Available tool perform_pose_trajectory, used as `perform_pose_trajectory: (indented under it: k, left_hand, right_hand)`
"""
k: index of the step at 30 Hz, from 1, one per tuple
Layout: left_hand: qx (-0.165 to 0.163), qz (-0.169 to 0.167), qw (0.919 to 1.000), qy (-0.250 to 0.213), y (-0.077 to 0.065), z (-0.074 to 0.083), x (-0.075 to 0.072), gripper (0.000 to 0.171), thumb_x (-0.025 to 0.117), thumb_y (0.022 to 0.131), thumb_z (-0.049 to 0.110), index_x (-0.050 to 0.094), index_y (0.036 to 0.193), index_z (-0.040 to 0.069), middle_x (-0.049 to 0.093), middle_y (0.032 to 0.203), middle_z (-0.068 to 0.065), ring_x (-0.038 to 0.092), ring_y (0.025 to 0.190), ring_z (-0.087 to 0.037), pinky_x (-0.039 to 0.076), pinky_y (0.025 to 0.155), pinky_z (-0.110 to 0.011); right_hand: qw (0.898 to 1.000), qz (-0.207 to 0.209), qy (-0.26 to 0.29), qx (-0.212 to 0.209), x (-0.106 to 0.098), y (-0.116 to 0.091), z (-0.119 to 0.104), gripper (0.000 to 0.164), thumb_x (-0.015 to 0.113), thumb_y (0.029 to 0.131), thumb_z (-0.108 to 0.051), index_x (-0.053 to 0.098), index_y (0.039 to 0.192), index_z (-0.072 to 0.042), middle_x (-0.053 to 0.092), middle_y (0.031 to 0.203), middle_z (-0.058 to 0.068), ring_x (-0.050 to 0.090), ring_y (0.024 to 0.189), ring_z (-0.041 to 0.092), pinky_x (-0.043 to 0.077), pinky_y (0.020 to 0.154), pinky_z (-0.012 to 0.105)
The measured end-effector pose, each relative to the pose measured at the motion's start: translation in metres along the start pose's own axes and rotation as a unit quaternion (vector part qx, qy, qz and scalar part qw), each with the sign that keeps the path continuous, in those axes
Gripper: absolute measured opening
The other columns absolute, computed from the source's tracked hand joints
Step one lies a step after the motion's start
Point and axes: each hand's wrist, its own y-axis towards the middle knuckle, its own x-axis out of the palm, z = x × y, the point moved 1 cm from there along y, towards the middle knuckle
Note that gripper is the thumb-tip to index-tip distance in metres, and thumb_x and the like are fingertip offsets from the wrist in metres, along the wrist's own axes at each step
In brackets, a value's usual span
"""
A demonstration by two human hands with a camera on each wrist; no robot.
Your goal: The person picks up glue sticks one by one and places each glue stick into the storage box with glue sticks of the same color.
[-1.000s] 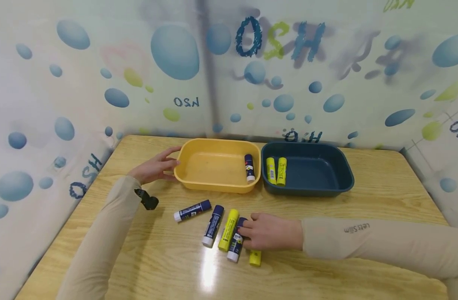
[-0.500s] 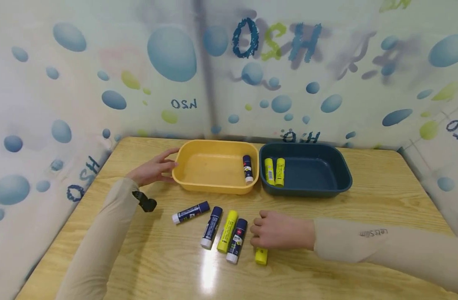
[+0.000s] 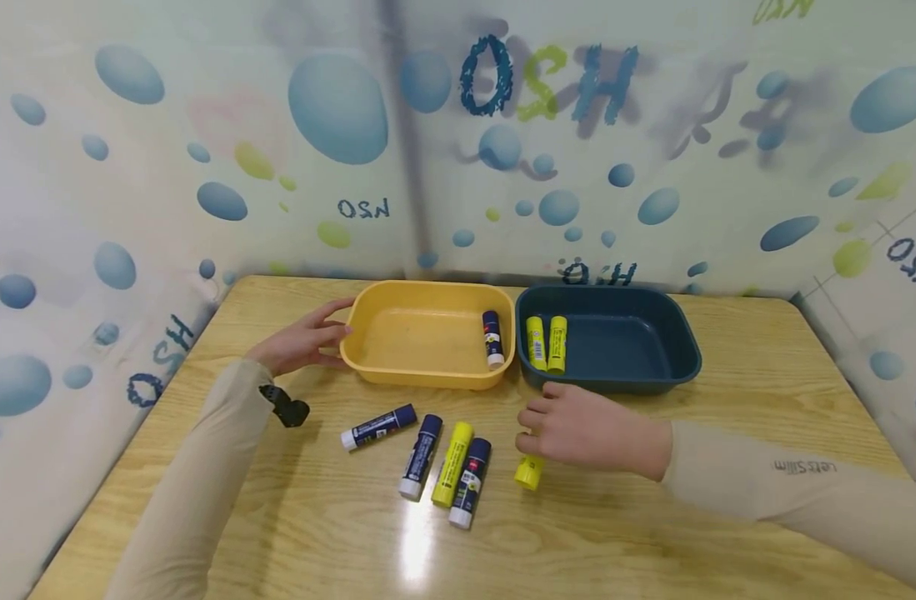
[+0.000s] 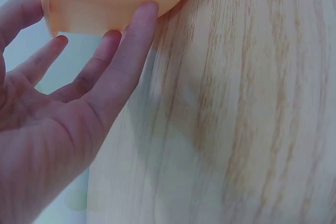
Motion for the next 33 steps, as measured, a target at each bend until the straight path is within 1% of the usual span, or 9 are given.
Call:
perform_pose_trajectory:
  k: [4, 8, 12, 16, 19, 21, 27, 33]
  left_hand:
    - [-0.001, 0.003, 1.0, -0.004, 0.0, 0.0, 0.001, 0.068, 0.051, 0.102, 0.019, 0.009, 0.156, 0.022, 0.031, 0.145, -0.028, 0.052, 0.114, -0.034, 0.046, 0.094, -0.053]
    - [0.003, 0.0, 1.0, -0.005, 0.0, -0.001, 0.001, 0.068, 0.05, 0.102, 0.018, 0.008, 0.156, 0.021, 0.03, 0.146, -0.029, 0.053, 0.113, -0.032, 0.046, 0.094, -0.054]
    - [0.002, -0.002, 1.0, -0.005, 0.0, -0.001, 0.0, 0.068, 0.05, 0.102, 0.017, 0.008, 0.156, 0.021, 0.028, 0.147, -0.029, 0.054, 0.112, -0.031, 0.046, 0.094, -0.054]
    - [0.0, 0.0, 1.0, -0.007, 0.0, -0.001, 0.0, 0.069, 0.051, 0.102, 0.017, 0.009, 0.156, 0.022, 0.029, 0.147, -0.028, 0.054, 0.111, -0.03, 0.047, 0.093, -0.053]
    - [0.004, -0.002, 1.0, -0.008, 0.0, -0.001, 0.001, 0.07, 0.051, 0.102, 0.018, 0.008, 0.156, 0.021, 0.029, 0.147, -0.029, 0.054, 0.111, -0.029, 0.046, 0.094, -0.053]
    - [0.005, -0.004, 0.9999, -0.008, -0.001, -0.001, 0.001, 0.069, 0.05, 0.102, 0.018, 0.007, 0.156, 0.021, 0.028, 0.147, -0.03, 0.054, 0.112, -0.03, 0.045, 0.095, -0.054]
    - [0.006, -0.003, 1.0, -0.003, -0.005, -0.002, 0.002, 0.068, 0.047, 0.103, 0.017, 0.005, 0.157, 0.019, 0.028, 0.146, -0.032, 0.054, 0.112, -0.03, 0.044, 0.095, -0.055]
    - [0.008, -0.003, 1.0, 0.0, -0.002, -0.001, 0.002, 0.068, 0.048, 0.103, 0.018, 0.006, 0.156, 0.02, 0.029, 0.145, -0.031, 0.054, 0.112, -0.028, 0.045, 0.095, -0.054]
  right_hand:
    - [1.0, 0.005, -0.002, 0.017, -0.002, -0.01, 0.013, 0.022, 0.074, 0.086, -0.023, 0.066, 0.106, -0.023, 0.064, 0.102, -0.002, 0.057, 0.091, 0.015, 0.048, 0.076, 0.029]
    - [1.0, 0.005, 0.002, 0.029, -0.003, -0.018, 0.023, 0.029, 0.078, 0.082, -0.024, 0.066, 0.108, -0.021, 0.064, 0.105, 0.0, 0.059, 0.095, 0.017, 0.049, 0.076, 0.03]
    - [0.999, -0.003, 0.009, 0.039, -0.004, -0.024, 0.031, 0.032, 0.08, 0.08, -0.023, 0.066, 0.108, -0.019, 0.065, 0.106, 0.002, 0.059, 0.094, 0.019, 0.048, 0.075, 0.031]
    - [0.998, -0.012, 0.029, 0.055, -0.004, -0.027, 0.04, 0.032, 0.081, 0.079, -0.02, 0.067, 0.108, -0.017, 0.065, 0.108, 0.003, 0.058, 0.095, 0.021, 0.05, 0.076, 0.033]
    - [0.997, -0.009, 0.039, 0.067, 0.0, -0.03, 0.047, 0.033, 0.082, 0.078, -0.02, 0.067, 0.107, -0.015, 0.065, 0.106, 0.004, 0.058, 0.094, 0.022, 0.05, 0.075, 0.032]
    - [0.996, -0.005, 0.045, 0.074, 0.004, -0.031, 0.052, 0.031, 0.081, 0.079, -0.02, 0.067, 0.107, -0.014, 0.065, 0.105, 0.005, 0.058, 0.092, 0.023, 0.049, 0.073, 0.032]
    - [0.994, 0.017, 0.062, 0.09, 0.016, -0.035, 0.066, 0.024, 0.078, 0.082, -0.012, 0.068, 0.104, -0.011, 0.064, 0.1, 0.007, 0.057, 0.088, 0.024, 0.05, 0.073, 0.034]
    - [0.991, 0.05, 0.054, 0.115, 0.031, -0.042, 0.08, 0.018, 0.076, 0.08, -0.007, 0.067, 0.095, -0.01, 0.063, 0.094, 0.005, 0.056, 0.081, 0.022, 0.046, 0.062, 0.03]
